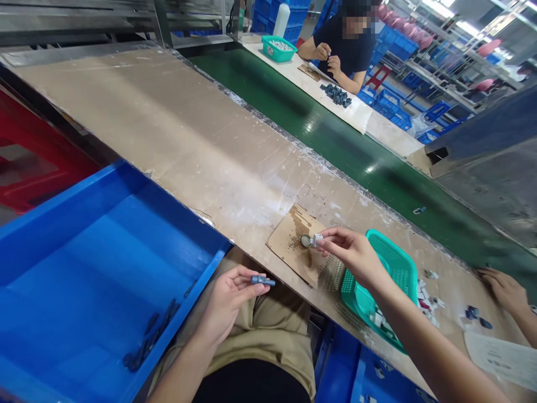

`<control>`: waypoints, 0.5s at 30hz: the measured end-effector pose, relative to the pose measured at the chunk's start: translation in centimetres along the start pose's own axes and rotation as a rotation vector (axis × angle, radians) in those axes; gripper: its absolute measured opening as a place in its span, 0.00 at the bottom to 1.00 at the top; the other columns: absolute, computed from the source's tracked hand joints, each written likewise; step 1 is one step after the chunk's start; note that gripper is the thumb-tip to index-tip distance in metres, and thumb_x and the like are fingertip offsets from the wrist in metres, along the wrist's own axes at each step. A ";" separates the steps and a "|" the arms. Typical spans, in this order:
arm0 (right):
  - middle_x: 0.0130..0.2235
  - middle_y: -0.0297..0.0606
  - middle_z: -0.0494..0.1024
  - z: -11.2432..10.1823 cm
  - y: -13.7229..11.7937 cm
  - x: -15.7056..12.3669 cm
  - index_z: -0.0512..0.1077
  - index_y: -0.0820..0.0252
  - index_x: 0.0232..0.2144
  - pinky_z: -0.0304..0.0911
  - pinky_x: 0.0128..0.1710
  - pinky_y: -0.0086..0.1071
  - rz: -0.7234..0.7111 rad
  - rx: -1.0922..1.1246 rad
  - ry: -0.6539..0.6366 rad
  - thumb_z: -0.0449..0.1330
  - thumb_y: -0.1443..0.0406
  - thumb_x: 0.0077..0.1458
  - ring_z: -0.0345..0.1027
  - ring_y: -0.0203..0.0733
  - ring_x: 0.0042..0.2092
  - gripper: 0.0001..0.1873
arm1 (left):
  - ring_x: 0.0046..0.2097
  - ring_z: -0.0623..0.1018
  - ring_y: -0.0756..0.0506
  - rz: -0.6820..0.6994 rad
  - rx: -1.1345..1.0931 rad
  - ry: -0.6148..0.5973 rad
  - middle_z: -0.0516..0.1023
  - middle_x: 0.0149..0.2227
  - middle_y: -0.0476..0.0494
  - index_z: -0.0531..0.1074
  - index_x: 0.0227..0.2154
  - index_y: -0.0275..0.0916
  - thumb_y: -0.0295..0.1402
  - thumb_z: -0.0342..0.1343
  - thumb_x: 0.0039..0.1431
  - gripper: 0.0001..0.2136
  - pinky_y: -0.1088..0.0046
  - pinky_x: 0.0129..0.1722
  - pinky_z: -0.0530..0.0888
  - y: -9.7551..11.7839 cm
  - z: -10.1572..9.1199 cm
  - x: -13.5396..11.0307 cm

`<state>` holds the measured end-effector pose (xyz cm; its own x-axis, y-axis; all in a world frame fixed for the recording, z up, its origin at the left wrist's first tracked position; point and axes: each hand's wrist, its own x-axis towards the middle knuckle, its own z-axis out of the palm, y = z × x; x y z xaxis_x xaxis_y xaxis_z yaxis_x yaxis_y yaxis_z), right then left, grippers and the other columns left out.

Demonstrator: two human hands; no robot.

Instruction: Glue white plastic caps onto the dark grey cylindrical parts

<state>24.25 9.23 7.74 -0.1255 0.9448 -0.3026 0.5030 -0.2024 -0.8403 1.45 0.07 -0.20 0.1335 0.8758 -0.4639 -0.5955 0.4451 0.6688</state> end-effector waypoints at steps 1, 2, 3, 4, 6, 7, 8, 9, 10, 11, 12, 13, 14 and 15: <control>0.29 0.38 0.77 -0.1 -0.4 -0.4 0.72 0.60 0.30 0.65 0.33 0.33 0.039 0.087 -0.033 0.65 0.54 0.45 0.70 0.41 0.30 0.15 | 0.37 0.79 0.45 0.051 0.036 0.008 0.79 0.31 0.44 0.71 0.28 0.33 0.30 0.69 0.41 0.13 0.71 0.42 0.76 0.0 0.7 0.3; 0.27 0.37 0.77 -0.1 -0.7 -0.9 0.72 0.60 0.30 0.65 0.32 0.32 0.064 0.152 -0.071 0.65 0.55 0.45 0.70 0.39 0.29 0.15 | 0.37 0.79 0.45 0.092 0.066 0.019 0.79 0.31 0.43 0.71 0.28 0.33 0.30 0.69 0.40 0.13 0.72 0.42 0.76 0.1 1.3 0.5; 0.27 0.36 0.76 -0.1 -1.1 -1.3 0.72 0.60 0.29 0.65 0.32 0.32 0.078 0.200 -0.111 0.65 0.56 0.46 0.69 0.38 0.28 0.14 | 0.37 0.79 0.46 0.118 0.085 0.026 0.80 0.31 0.43 0.71 0.28 0.33 0.30 0.69 0.40 0.13 0.73 0.41 0.76 0.1 1.8 0.7; 0.26 0.36 0.76 -0.1 -1.4 -1.8 0.72 0.60 0.29 0.64 0.32 0.31 0.085 0.235 -0.146 0.65 0.56 0.47 0.68 0.37 0.28 0.13 | 0.36 0.79 0.47 0.132 0.090 0.027 0.80 0.31 0.43 0.72 0.29 0.33 0.30 0.69 0.40 0.13 0.75 0.40 0.76 0.1 2.4 0.9; 0.27 0.36 0.76 0.2 -1.9 -2.8 0.73 0.60 0.30 0.64 0.31 0.31 0.100 0.281 -0.192 0.65 0.57 0.47 0.68 0.37 0.28 0.13 | 0.35 0.79 0.48 0.139 0.072 0.006 0.80 0.31 0.44 0.73 0.30 0.34 0.28 0.69 0.39 0.13 0.78 0.38 0.76 0.1 3.2 1.1; 0.26 0.37 0.75 0.3 -2.1 -3.3 0.73 0.60 0.29 0.65 0.31 0.31 0.111 0.302 -0.204 0.66 0.57 0.47 0.68 0.37 0.28 0.13 | 0.34 0.79 0.48 0.151 0.061 -0.006 0.80 0.30 0.45 0.74 0.30 0.34 0.28 0.69 0.39 0.13 0.79 0.37 0.76 0.1 3.6 1.2; 0.26 0.36 0.75 0.5 -2.3 -3.7 0.73 0.60 0.29 0.65 0.30 0.31 0.125 0.325 -0.216 0.66 0.57 0.47 0.68 0.37 0.27 0.13 | 0.34 0.79 0.48 0.178 0.061 -0.014 0.80 0.30 0.45 0.74 0.30 0.34 0.27 0.68 0.40 0.12 0.79 0.37 0.77 0.0 3.9 1.1; 0.25 0.36 0.75 0.7 -2.6 -4.1 0.72 0.60 0.28 0.65 0.30 0.31 0.145 0.350 -0.232 0.66 0.57 0.47 0.68 0.37 0.27 0.12 | 0.35 0.80 0.47 0.229 0.079 -0.014 0.81 0.31 0.45 0.74 0.30 0.35 0.27 0.67 0.41 0.11 0.78 0.37 0.78 0.0 4.1 1.0; 0.25 0.36 0.75 0.9 -2.8 -4.5 0.72 0.60 0.27 0.65 0.30 0.31 0.168 0.377 -0.249 0.66 0.57 0.47 0.68 0.36 0.26 0.12 | 0.36 0.80 0.47 0.314 0.125 0.003 0.81 0.32 0.45 0.75 0.30 0.35 0.26 0.66 0.43 0.09 0.76 0.38 0.78 -0.1 4.3 0.8; 0.24 0.36 0.75 1.1 -3.0 -4.8 0.72 0.60 0.26 0.66 0.30 0.31 0.195 0.402 -0.266 0.66 0.58 0.47 0.68 0.36 0.25 0.12 | 0.37 0.80 0.46 0.443 0.201 0.027 0.81 0.34 0.45 0.75 0.30 0.36 0.24 0.64 0.46 0.07 0.74 0.39 0.79 -0.2 4.4 0.6; 0.24 0.36 0.75 1.3 -3.1 -5.0 0.71 0.61 0.25 0.66 0.30 0.31 0.220 0.424 -0.281 0.66 0.58 0.46 0.68 0.36 0.25 0.12 | 0.38 0.80 0.45 0.614 0.300 0.046 0.81 0.35 0.45 0.75 0.30 0.37 0.22 0.62 0.48 0.06 0.72 0.40 0.79 -0.3 4.4 0.4; 0.24 0.36 0.76 1.5 -3.3 -5.2 0.71 0.61 0.25 0.66 0.29 0.31 0.241 0.442 -0.290 0.66 0.58 0.46 0.69 0.36 0.25 0.12 | 0.40 0.79 0.45 0.810 0.408 0.055 0.80 0.37 0.45 0.75 0.31 0.37 0.19 0.60 0.48 0.08 0.71 0.41 0.79 -0.3 4.3 0.3; 0.25 0.37 0.76 1.7 -3.3 -5.4 0.71 0.61 0.25 0.66 0.29 0.31 0.256 0.453 -0.294 0.67 0.59 0.46 0.69 0.36 0.25 0.12 | 0.41 0.79 0.44 1.004 0.507 0.049 0.80 0.38 0.45 0.75 0.32 0.37 0.17 0.59 0.48 0.11 0.69 0.41 0.79 -0.3 4.2 0.1; 0.25 0.38 0.77 1.9 -3.4 -5.5 0.71 0.61 0.25 0.67 0.29 0.31 0.263 0.457 -0.294 0.67 0.59 0.46 0.70 0.36 0.25 0.12 | 0.42 0.79 0.44 1.168 0.585 0.029 0.80 0.39 0.45 0.75 0.34 0.37 0.14 0.59 0.47 0.14 0.68 0.41 0.79 -0.3 4.1 0.0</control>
<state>21.65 4.24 11.41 -0.3104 0.7503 -0.5837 0.1386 -0.5717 -0.8087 4.87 0.68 1.94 -0.2466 0.7967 0.5517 0.0840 -0.5496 0.8312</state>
